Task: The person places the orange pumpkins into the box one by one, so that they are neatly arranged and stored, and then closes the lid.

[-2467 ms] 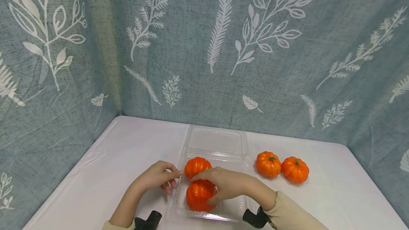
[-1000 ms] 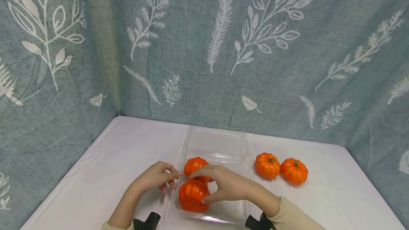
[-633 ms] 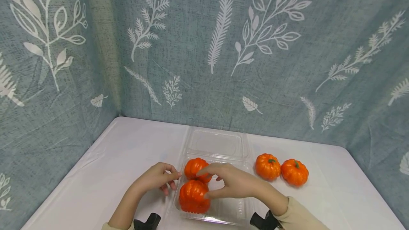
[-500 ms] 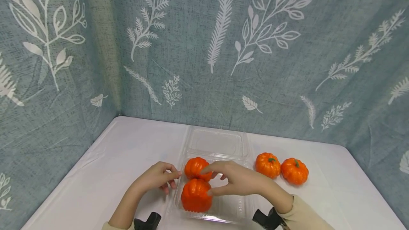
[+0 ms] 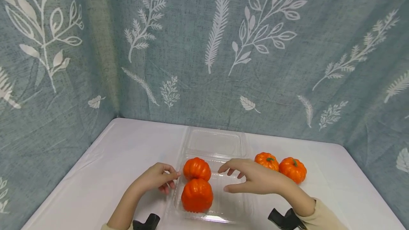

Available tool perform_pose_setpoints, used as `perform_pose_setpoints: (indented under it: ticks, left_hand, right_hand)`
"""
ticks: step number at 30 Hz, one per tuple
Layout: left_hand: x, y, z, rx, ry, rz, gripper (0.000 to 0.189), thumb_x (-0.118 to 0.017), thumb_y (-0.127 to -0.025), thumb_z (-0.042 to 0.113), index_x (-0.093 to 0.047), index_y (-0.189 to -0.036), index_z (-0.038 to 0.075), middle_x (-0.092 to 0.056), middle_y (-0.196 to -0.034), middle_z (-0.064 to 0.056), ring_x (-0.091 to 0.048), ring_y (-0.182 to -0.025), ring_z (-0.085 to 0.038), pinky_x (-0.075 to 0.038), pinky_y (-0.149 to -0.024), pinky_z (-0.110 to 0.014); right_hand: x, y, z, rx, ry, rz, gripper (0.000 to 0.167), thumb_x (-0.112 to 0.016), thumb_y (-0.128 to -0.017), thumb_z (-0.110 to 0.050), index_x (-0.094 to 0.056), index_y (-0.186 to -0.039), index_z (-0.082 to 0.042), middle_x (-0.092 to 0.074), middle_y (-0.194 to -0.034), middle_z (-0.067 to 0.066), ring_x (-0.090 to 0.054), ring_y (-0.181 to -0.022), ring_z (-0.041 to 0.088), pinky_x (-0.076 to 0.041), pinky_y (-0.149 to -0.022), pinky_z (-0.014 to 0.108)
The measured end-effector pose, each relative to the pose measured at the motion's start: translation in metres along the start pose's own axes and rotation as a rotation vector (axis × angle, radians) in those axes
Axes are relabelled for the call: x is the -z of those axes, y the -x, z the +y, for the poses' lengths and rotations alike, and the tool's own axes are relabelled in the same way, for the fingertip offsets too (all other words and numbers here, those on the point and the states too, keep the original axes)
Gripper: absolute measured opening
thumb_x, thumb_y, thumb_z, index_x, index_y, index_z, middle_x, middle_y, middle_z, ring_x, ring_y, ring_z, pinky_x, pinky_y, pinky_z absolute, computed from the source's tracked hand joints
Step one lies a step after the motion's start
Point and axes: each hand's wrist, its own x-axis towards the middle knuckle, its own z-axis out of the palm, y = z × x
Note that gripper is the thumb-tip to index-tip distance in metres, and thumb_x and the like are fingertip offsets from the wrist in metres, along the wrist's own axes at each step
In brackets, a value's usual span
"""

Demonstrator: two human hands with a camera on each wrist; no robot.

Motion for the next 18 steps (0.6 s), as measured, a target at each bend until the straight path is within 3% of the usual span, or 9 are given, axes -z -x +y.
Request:
perform_pose_setpoints:
  ticks: [12,16,18]
  left_hand:
    - [-0.001,0.002,0.0,0.013,0.014,0.004,0.031,-0.057,-0.092,0.027,-0.061,-0.083,-0.002,-0.062,-0.062,-0.003,-0.053,-0.046,-0.008,-0.051,-0.05,-0.028]
    - [-0.004,0.002,-0.001,0.014,0.016,-0.003,0.031,-0.057,-0.091,0.028,-0.062,-0.084,-0.002,-0.062,-0.061,-0.003,-0.052,-0.045,-0.008,-0.05,-0.049,-0.027]
    - [-0.005,0.002,-0.002,0.013,0.018,-0.003,0.031,-0.057,-0.091,0.028,-0.062,-0.085,-0.002,-0.063,-0.062,-0.003,-0.053,-0.045,-0.008,-0.051,-0.049,-0.028]
  right_hand:
    - [0.012,0.025,0.037,-0.087,-0.005,0.121,0.041,-0.063,-0.085,-0.044,-0.057,-0.117,-0.019,-0.057,-0.113,-0.01,-0.054,-0.098,0.012,-0.05,-0.08,0.028]
    - [0.015,0.034,0.056,-0.101,-0.107,0.16,0.039,-0.064,-0.086,-0.037,-0.056,-0.118,-0.015,-0.059,-0.11,0.0,-0.057,-0.089,0.011,-0.052,-0.073,0.028]
    - [0.018,0.037,0.067,-0.097,-0.102,0.2,0.037,-0.064,-0.087,-0.033,-0.057,-0.117,-0.013,-0.061,-0.109,0.003,-0.058,-0.087,0.012,-0.052,-0.072,0.029]
